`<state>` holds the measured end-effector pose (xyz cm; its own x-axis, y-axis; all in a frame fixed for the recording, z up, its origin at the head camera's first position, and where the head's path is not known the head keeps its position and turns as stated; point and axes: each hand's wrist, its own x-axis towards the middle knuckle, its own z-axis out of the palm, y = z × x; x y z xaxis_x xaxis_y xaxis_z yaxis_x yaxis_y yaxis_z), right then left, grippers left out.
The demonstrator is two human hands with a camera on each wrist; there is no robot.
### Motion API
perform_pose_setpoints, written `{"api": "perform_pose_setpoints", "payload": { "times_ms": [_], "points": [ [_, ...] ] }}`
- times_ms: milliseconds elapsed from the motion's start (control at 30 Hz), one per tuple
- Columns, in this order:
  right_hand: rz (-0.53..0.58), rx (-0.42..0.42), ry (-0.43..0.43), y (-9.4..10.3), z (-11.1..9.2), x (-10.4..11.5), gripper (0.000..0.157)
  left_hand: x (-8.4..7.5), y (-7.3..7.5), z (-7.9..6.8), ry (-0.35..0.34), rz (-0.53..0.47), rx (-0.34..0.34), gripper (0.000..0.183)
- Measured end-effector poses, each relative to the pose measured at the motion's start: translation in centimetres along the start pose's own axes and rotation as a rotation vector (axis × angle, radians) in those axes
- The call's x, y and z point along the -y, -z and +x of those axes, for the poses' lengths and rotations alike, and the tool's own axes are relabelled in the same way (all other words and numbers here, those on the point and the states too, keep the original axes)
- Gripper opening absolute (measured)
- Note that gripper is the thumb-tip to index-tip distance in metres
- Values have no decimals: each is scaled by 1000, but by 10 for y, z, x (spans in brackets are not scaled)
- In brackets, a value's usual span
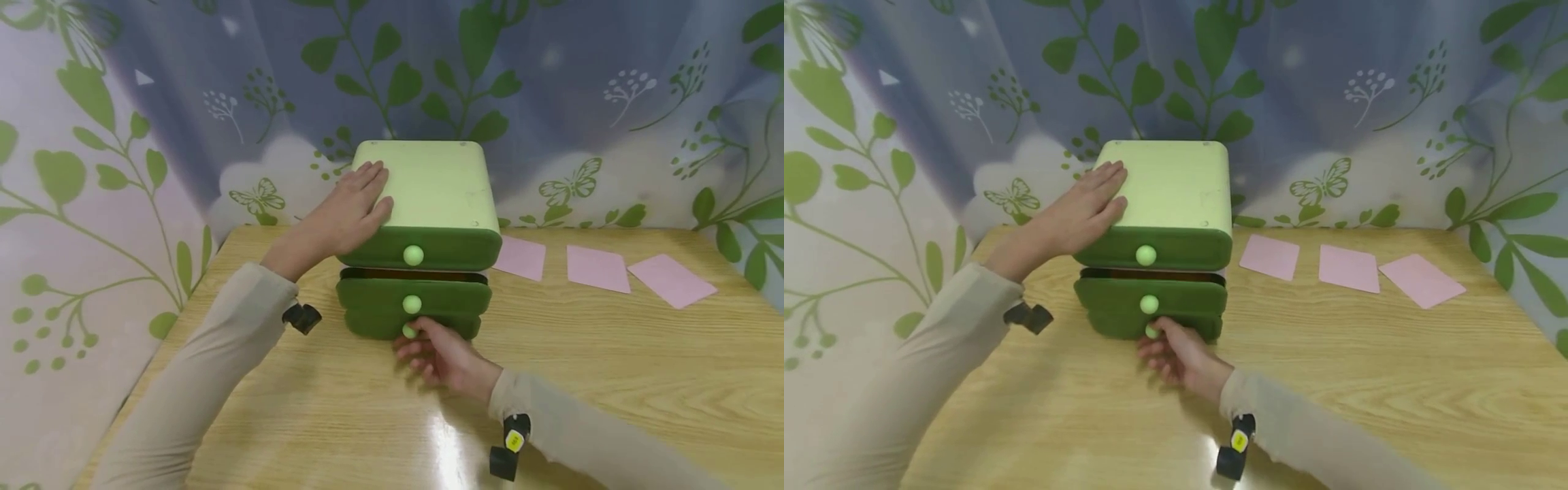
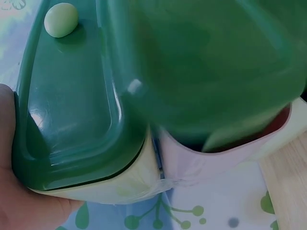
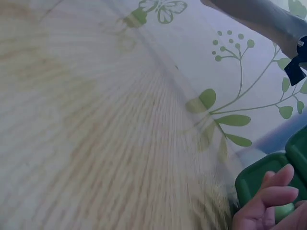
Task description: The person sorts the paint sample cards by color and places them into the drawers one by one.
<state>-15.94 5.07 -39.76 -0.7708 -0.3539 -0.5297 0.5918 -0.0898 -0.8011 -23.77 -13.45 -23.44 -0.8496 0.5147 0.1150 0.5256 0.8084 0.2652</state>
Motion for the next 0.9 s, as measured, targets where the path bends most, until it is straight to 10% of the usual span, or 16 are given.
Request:
{"api": "perform_pose_setpoints", "payload": {
  "times_ms": [900],
  "points": [
    [153,-23,-45,-2,6,24,22,1,2,1,11,15,15,62]
  ]
}}
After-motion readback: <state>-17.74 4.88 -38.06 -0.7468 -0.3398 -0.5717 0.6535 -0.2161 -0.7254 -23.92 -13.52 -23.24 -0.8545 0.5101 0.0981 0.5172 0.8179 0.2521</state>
